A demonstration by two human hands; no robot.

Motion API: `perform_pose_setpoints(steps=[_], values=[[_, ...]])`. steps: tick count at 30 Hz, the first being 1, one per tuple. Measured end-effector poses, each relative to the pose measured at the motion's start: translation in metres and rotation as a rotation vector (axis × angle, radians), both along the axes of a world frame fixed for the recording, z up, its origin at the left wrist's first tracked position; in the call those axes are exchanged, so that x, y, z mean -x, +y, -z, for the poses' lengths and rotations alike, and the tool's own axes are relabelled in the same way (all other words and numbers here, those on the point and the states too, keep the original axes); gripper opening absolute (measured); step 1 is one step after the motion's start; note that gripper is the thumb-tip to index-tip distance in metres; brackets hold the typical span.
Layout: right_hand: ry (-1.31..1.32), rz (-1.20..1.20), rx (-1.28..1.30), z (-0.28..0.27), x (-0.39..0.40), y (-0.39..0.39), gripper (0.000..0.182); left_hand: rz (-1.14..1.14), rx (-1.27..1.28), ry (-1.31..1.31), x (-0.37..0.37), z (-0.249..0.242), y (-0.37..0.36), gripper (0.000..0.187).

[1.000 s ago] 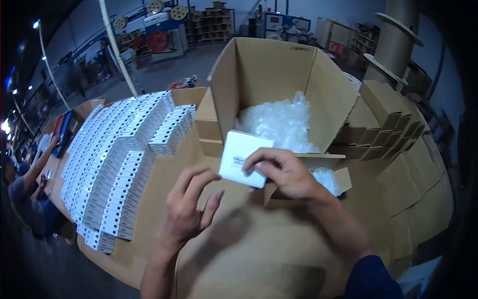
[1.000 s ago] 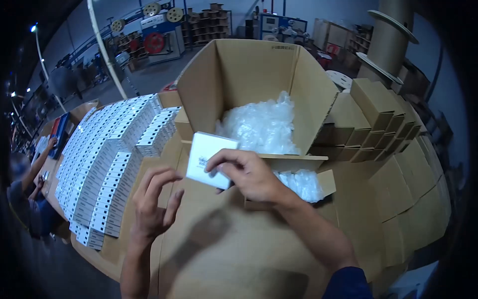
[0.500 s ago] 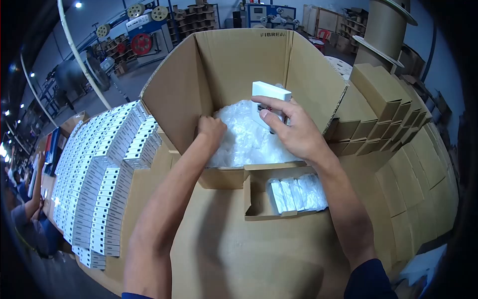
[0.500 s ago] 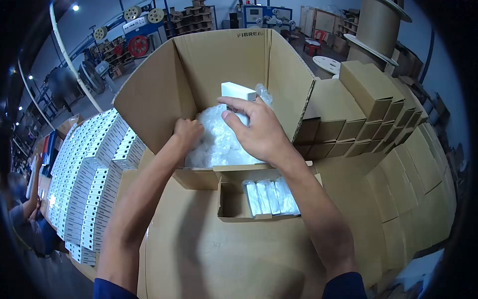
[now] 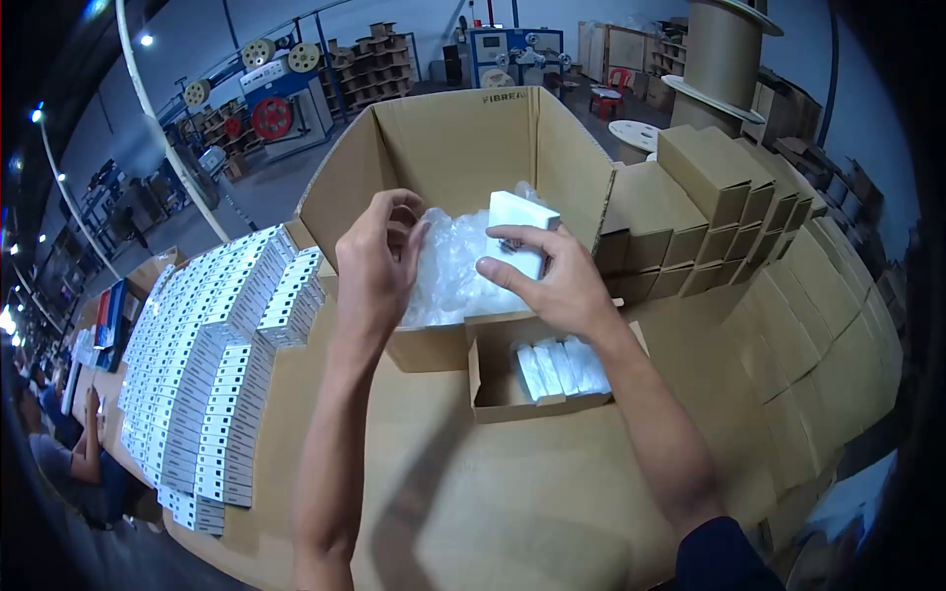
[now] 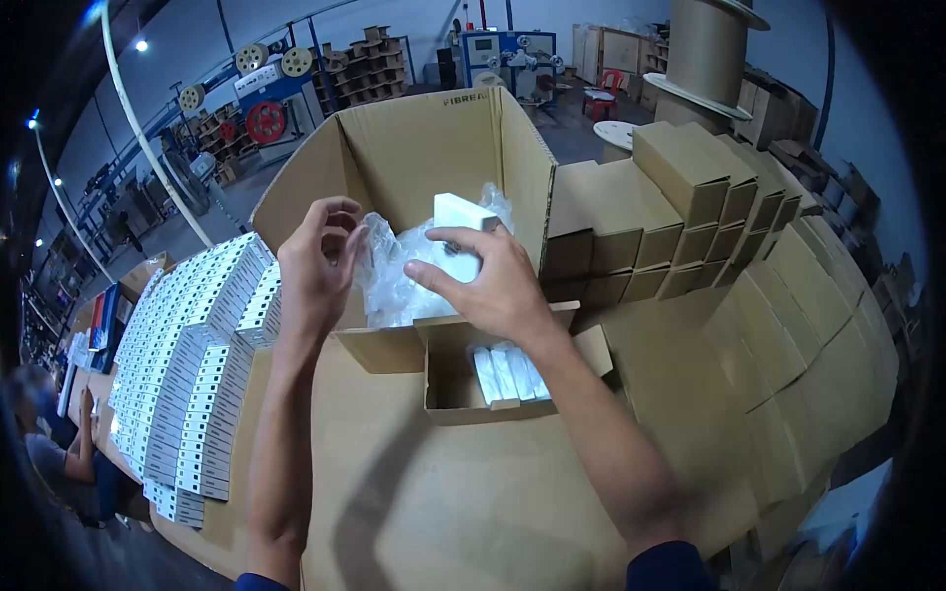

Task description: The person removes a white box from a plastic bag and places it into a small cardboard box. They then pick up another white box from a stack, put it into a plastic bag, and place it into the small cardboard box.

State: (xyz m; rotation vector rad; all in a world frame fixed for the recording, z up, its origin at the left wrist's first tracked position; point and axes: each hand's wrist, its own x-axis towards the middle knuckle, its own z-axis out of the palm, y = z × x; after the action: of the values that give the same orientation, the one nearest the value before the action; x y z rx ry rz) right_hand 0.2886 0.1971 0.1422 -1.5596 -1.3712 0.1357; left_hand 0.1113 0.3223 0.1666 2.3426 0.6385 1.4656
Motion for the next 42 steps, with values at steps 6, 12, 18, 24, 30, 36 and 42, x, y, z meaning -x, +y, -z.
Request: perform_pose_setpoints(steps=[6,12,18,24,30,36,42], values=[[0.178,-0.083,0.091,-0.007,0.046,-0.080,0.049,0.048,-0.102,-0.149,0.017,0.012,-0.098,0.021],[0.498,-0.370,0.049,0.038,0.063,-0.175,0.047,0.100,0.229,-0.431,0.028,0.053,-0.169,0.016],[0.549,-0.136,0.101,0.092,0.100,-0.236,0.037,0.015,0.353,-0.334,0.042,0.095,-0.247,0.010],[0.725,0.002,-0.129,0.135,0.113,-0.275,0.018,0.027,0.803,-0.414,0.085,0.125,-0.264,0.019],[0.396,0.257,-0.088,0.149,0.137,-0.301,0.014,0.039,0.183,-0.118,0.095,0.125,-0.320,0.024],[0.245,0.143,-0.174,0.142,0.142,-0.318,0.010,0.240,0.785,-0.196,0.083,0.139,-0.315,0.025],[0.656,0.054,-0.034,0.178,0.129,-0.337,0.016,0.131,0.622,-0.251,0.081,0.150,-0.321,0.029]])
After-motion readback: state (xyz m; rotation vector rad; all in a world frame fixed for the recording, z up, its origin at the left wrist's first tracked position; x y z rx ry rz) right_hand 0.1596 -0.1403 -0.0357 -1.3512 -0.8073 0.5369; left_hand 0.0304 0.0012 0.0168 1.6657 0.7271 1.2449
